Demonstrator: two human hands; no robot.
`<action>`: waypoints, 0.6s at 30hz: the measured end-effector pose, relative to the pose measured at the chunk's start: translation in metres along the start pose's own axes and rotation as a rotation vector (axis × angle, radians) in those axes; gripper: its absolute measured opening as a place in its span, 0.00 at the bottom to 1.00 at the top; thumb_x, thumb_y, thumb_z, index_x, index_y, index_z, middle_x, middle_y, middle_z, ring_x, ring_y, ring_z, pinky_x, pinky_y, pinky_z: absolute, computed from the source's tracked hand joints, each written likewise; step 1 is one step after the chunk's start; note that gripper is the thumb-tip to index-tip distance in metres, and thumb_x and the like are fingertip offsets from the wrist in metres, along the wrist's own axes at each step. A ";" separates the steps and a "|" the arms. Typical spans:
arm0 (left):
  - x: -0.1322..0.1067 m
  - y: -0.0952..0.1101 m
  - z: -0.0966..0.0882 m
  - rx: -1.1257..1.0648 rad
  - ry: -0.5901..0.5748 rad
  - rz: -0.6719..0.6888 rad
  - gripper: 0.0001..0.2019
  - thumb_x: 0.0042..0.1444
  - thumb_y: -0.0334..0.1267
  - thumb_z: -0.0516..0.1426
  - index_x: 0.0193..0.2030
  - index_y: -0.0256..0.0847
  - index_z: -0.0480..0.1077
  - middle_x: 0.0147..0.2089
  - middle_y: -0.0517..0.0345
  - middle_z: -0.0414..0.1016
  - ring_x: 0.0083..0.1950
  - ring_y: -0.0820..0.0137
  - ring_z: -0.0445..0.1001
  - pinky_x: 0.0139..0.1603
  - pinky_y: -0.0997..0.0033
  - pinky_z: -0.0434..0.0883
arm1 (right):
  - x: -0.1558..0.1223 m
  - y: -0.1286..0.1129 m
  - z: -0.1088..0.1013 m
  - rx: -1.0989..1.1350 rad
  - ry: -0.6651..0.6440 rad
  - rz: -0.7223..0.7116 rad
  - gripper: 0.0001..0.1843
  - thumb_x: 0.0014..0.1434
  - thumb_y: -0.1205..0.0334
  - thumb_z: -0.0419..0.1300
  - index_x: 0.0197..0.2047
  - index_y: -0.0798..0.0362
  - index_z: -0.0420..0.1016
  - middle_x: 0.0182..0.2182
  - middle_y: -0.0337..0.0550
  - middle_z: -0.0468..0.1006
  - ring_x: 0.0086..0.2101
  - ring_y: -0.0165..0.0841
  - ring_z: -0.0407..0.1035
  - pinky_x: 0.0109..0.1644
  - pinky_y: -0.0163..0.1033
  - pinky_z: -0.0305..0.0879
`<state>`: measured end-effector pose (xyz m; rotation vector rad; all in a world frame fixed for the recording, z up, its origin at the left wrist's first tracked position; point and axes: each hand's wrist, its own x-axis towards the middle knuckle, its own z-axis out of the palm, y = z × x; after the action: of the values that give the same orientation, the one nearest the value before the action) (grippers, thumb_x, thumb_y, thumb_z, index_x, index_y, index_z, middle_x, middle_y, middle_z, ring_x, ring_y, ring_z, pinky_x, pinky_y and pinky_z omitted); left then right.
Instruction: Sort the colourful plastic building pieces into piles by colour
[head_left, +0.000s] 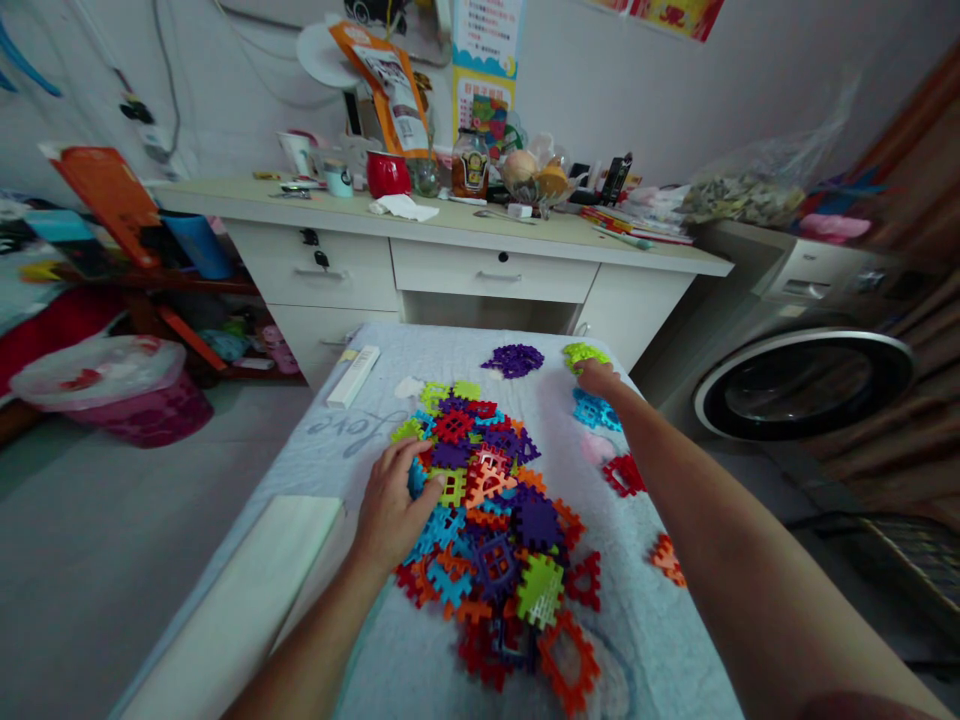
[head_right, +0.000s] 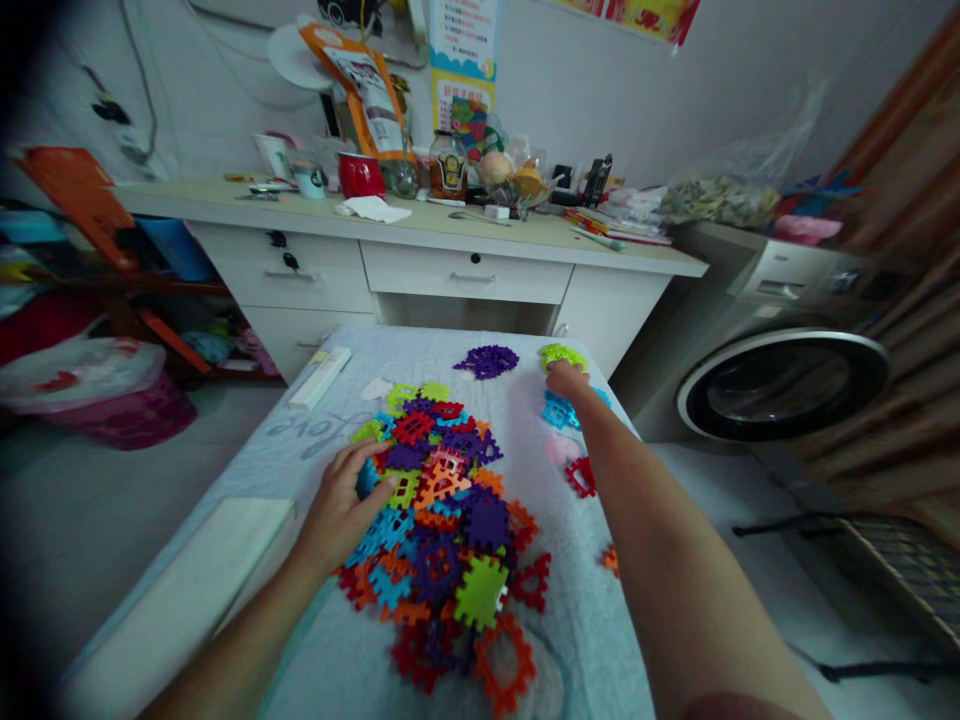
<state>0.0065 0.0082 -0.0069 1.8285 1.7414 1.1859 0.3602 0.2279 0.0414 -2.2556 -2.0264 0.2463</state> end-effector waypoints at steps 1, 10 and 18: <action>0.000 0.000 0.000 -0.003 0.000 0.001 0.20 0.55 0.47 0.56 0.54 0.46 0.69 0.58 0.51 0.68 0.62 0.58 0.66 0.66 0.53 0.61 | -0.003 -0.002 0.000 -0.007 -0.003 0.013 0.27 0.57 0.70 0.56 0.58 0.45 0.74 0.58 0.55 0.69 0.58 0.57 0.61 0.57 0.65 0.57; -0.001 -0.001 0.000 -0.009 0.010 0.008 0.19 0.55 0.45 0.57 0.54 0.46 0.70 0.58 0.51 0.68 0.62 0.58 0.66 0.66 0.54 0.61 | -0.061 -0.020 -0.009 0.150 0.132 -0.200 0.24 0.57 0.71 0.54 0.55 0.49 0.76 0.60 0.47 0.71 0.59 0.46 0.63 0.63 0.56 0.58; -0.002 0.001 -0.001 -0.003 0.009 0.019 0.20 0.54 0.45 0.57 0.53 0.44 0.69 0.56 0.50 0.69 0.62 0.58 0.66 0.66 0.54 0.61 | -0.145 -0.038 0.009 0.412 -0.112 -0.460 0.15 0.55 0.70 0.60 0.46 0.52 0.79 0.43 0.45 0.81 0.39 0.35 0.75 0.46 0.39 0.70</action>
<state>0.0068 0.0057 -0.0063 1.8444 1.7297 1.2059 0.3065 0.0880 0.0475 -1.5251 -2.2246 0.6821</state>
